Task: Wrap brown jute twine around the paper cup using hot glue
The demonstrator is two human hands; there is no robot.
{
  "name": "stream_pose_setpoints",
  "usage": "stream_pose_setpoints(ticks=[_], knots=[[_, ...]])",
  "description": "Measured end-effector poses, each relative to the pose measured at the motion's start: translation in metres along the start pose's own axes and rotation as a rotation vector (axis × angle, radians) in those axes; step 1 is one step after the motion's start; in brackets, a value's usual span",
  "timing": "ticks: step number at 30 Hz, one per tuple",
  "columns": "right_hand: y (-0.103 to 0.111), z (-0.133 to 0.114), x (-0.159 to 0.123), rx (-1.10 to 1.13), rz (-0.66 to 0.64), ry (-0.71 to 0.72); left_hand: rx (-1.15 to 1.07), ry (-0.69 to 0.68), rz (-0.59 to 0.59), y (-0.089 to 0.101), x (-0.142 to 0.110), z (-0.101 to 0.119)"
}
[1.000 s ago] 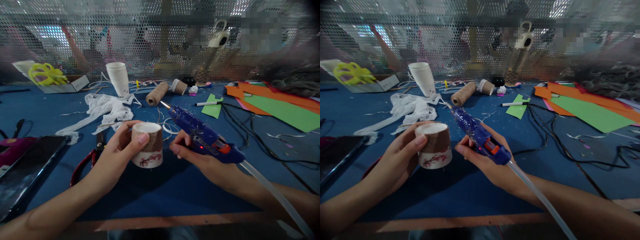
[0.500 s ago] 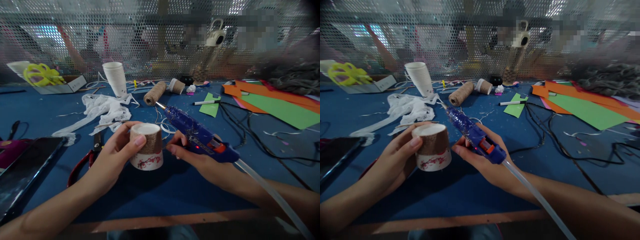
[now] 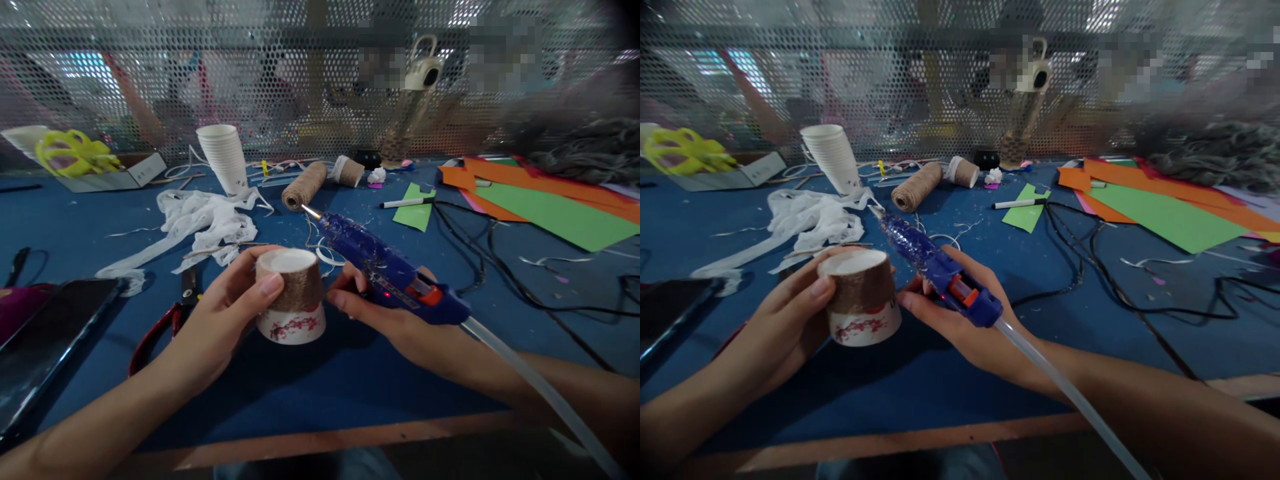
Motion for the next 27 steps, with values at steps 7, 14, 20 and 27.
stream_pose_setpoints(ticks=[7,14,20,27], knots=[[0.002,0.0,0.0,-0.027,-0.005,0.004,0.012,0.004,0.003,0.001,-0.003,0.0],[0.002,-0.004,-0.001,-0.038,-0.012,0.013,0.038,-0.016,-0.002,0.001,-0.003,0.002],[0.003,-0.002,-0.002,-0.047,-0.017,0.019,0.106,-0.101,-0.105,0.006,0.001,-0.001],[0.002,0.002,-0.004,0.017,-0.028,0.059,0.153,-0.13,-0.15,0.012,-0.003,-0.004]])
Point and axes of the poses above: each hand's wrist, its own x-axis towards the middle knuckle, its own y-axis out of the back of the hand, z = x × y, the point moved 3 cm from there along x, towards the middle knuckle, and after that the axes turned 7 degrees about -z, right-handed, at the moved point
